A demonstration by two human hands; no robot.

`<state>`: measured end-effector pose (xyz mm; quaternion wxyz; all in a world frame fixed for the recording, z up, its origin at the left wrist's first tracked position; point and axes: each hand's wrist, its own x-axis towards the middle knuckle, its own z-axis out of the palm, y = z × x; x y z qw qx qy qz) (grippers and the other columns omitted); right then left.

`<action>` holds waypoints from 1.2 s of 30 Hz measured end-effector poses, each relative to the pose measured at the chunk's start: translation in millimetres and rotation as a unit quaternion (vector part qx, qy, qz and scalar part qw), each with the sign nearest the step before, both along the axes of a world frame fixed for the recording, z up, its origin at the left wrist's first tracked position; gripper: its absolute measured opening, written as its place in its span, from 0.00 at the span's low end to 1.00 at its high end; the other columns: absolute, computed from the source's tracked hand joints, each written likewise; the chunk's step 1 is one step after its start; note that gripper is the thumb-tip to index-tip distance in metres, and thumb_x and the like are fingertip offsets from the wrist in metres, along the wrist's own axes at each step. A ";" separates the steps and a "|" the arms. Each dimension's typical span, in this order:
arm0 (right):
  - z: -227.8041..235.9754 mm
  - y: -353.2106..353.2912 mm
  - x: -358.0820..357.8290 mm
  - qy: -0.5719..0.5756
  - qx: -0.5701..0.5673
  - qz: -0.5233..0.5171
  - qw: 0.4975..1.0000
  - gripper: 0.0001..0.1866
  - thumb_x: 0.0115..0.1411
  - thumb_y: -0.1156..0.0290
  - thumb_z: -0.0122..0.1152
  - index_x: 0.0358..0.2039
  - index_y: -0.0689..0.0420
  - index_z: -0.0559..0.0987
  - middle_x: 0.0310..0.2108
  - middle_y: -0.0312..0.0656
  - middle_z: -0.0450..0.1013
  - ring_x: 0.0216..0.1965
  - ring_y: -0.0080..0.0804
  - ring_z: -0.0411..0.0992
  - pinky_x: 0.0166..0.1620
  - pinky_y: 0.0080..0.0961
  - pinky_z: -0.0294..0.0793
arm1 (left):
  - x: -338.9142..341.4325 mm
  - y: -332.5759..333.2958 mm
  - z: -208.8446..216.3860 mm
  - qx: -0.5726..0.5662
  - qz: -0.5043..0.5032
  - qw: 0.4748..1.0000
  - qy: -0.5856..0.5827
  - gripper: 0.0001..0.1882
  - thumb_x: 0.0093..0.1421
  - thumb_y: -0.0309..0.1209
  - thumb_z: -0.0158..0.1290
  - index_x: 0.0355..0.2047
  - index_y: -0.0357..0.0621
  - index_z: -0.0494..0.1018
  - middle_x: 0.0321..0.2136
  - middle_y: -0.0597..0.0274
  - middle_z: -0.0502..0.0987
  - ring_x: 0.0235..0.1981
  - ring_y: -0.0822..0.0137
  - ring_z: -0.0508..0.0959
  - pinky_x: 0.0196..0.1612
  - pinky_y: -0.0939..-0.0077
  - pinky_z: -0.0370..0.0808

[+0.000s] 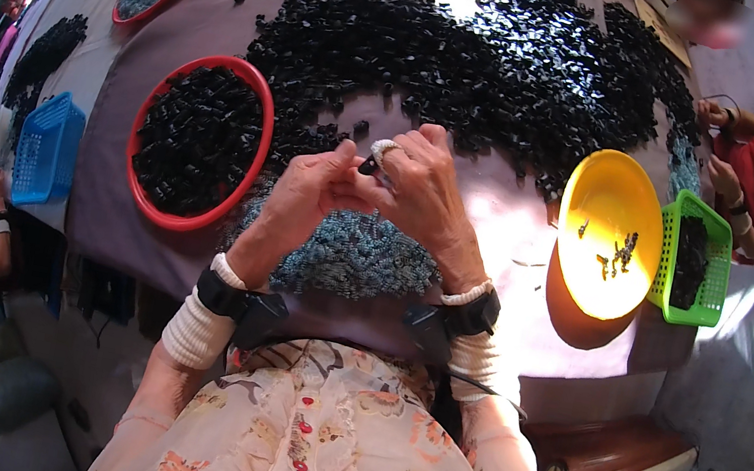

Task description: Sort and organize small black plastic components on a table.

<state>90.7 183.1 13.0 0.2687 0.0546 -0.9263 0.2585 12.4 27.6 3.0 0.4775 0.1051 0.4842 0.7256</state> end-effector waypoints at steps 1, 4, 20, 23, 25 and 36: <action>-0.7 0.2 1.4 -0.011 0.000 0.005 1.000 0.12 0.42 0.67 0.66 0.17 0.57 0.72 0.19 0.39 0.67 0.26 0.35 0.68 0.42 0.34 0.63 | 1.7 0.4 -0.2 -0.004 -0.020 1.000 0.008 0.15 0.65 0.36 0.44 0.35 0.34 0.72 0.29 0.56 0.78 0.31 0.69 0.80 0.37 0.75 0.79; -2.7 -1.4 5.1 -0.045 0.006 -0.001 0.999 0.12 0.41 0.66 0.67 0.19 0.57 0.73 0.20 0.39 0.68 0.26 0.37 0.68 0.41 0.33 0.63 | 5.1 1.4 -1.0 -0.009 -0.038 0.999 0.020 0.15 0.64 0.35 0.45 0.36 0.33 0.73 0.30 0.55 0.78 0.32 0.68 0.80 0.37 0.75 0.79; -35.2 17.8 10.5 -0.125 0.055 -0.044 0.990 0.10 0.49 0.70 0.63 0.33 0.59 0.78 0.27 0.44 0.71 0.27 0.45 0.70 0.32 0.34 0.68 | -55.8 -87.7 -21.6 0.007 0.370 0.928 -0.050 0.20 0.62 0.46 0.49 0.35 0.39 0.73 0.24 0.62 0.77 0.24 0.69 0.77 0.32 0.75 0.78; -29.5 13.7 2.3 -0.161 0.001 -0.024 0.987 0.07 0.50 0.71 0.61 0.30 0.58 0.77 0.27 0.44 0.71 0.29 0.44 0.70 0.33 0.36 0.68 | -49.1 -83.3 -20.4 -0.003 0.328 0.943 -0.048 0.20 0.62 0.46 0.50 0.35 0.39 0.74 0.24 0.62 0.77 0.24 0.70 0.77 0.30 0.76 0.78; -28.8 16.6 -4.0 -0.192 -0.029 -0.048 0.980 0.05 0.50 0.70 0.60 0.27 0.57 0.77 0.27 0.42 0.71 0.31 0.42 0.70 0.35 0.36 0.67 | -44.5 -73.1 -17.1 0.002 0.317 0.948 -0.032 0.18 0.62 0.43 0.50 0.35 0.38 0.74 0.24 0.61 0.77 0.24 0.70 0.78 0.30 0.76 0.78; -27.1 17.0 -3.0 -0.220 -0.089 -0.048 0.970 0.08 0.49 0.69 0.62 0.29 0.57 0.76 0.28 0.43 0.71 0.32 0.44 0.70 0.37 0.39 0.69 | -29.4 -41.5 -15.8 -0.024 0.187 0.982 0.028 0.11 0.63 0.34 0.49 0.38 0.39 0.74 0.26 0.62 0.78 0.26 0.72 0.78 0.31 0.78 0.77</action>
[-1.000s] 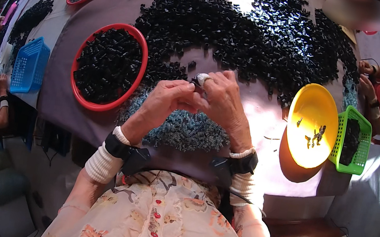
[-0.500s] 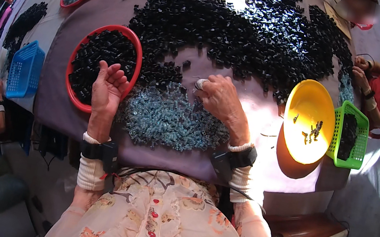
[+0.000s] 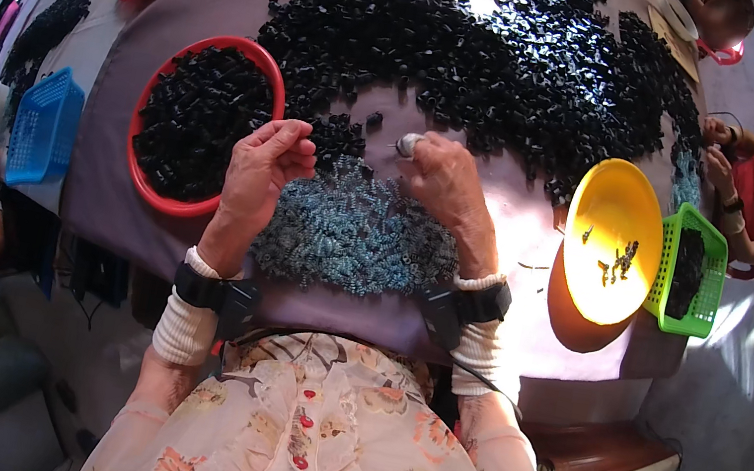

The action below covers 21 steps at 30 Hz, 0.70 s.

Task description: Sort and organize small black plastic components on a table.

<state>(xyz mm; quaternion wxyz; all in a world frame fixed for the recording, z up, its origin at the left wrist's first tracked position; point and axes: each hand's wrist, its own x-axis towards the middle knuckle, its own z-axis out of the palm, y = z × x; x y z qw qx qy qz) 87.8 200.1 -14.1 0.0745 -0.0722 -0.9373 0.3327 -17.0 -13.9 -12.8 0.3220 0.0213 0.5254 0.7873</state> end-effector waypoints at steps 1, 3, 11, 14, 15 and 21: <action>-0.7 -3.3 3.3 -0.001 0.000 -0.002 1.000 0.08 0.49 0.69 0.62 0.29 0.57 0.76 0.28 0.43 0.71 0.32 0.44 0.70 0.37 0.39 0.69 | 1.0 -0.6 -1.3 -0.003 -0.002 1.000 -0.004 0.11 0.63 0.34 0.49 0.38 0.38 0.74 0.27 0.62 0.78 0.27 0.72 0.78 0.32 0.78 0.77; -3.7 -12.0 8.9 0.017 0.083 0.041 0.996 0.10 0.48 0.69 0.64 0.30 0.57 0.76 0.29 0.42 0.72 0.32 0.43 0.71 0.38 0.38 0.69 | 2.7 1.7 -2.9 -0.006 -0.007 1.000 -0.007 0.11 0.63 0.34 0.50 0.38 0.38 0.74 0.27 0.62 0.78 0.27 0.72 0.78 0.32 0.78 0.77; -18.4 2.3 2.1 0.056 -0.012 -0.047 0.997 0.08 0.49 0.72 0.62 0.29 0.59 0.75 0.26 0.46 0.71 0.30 0.48 0.71 0.33 0.38 0.69 | 25.4 16.3 -0.5 -0.029 -0.084 0.995 -0.037 0.11 0.63 0.32 0.49 0.40 0.37 0.72 0.30 0.59 0.78 0.30 0.70 0.78 0.34 0.77 0.77; -18.7 4.3 4.7 0.081 -0.069 -0.049 0.993 0.08 0.48 0.72 0.62 0.29 0.59 0.75 0.25 0.48 0.70 0.29 0.50 0.71 0.31 0.38 0.69 | 32.5 14.3 -6.8 -0.038 -0.114 0.991 -0.050 0.14 0.62 0.32 0.50 0.45 0.35 0.69 0.35 0.56 0.77 0.34 0.68 0.78 0.36 0.77 0.77; -18.7 4.8 5.8 0.073 -0.060 -0.043 0.995 0.08 0.47 0.72 0.62 0.29 0.59 0.75 0.25 0.48 0.70 0.29 0.50 0.71 0.31 0.39 0.69 | 34.2 14.2 -7.8 -0.039 -0.123 0.990 -0.055 0.16 0.62 0.32 0.51 0.47 0.35 0.69 0.37 0.55 0.76 0.35 0.67 0.78 0.36 0.78 0.77; -19.6 3.1 8.4 0.069 0.002 -0.027 0.997 0.08 0.46 0.72 0.63 0.28 0.58 0.76 0.26 0.45 0.70 0.30 0.45 0.70 0.33 0.37 0.69 | 33.4 16.4 -9.9 -0.052 -0.142 0.987 -0.048 0.19 0.62 0.29 0.50 0.51 0.33 0.65 0.44 0.51 0.74 0.41 0.63 0.78 0.41 0.74 0.78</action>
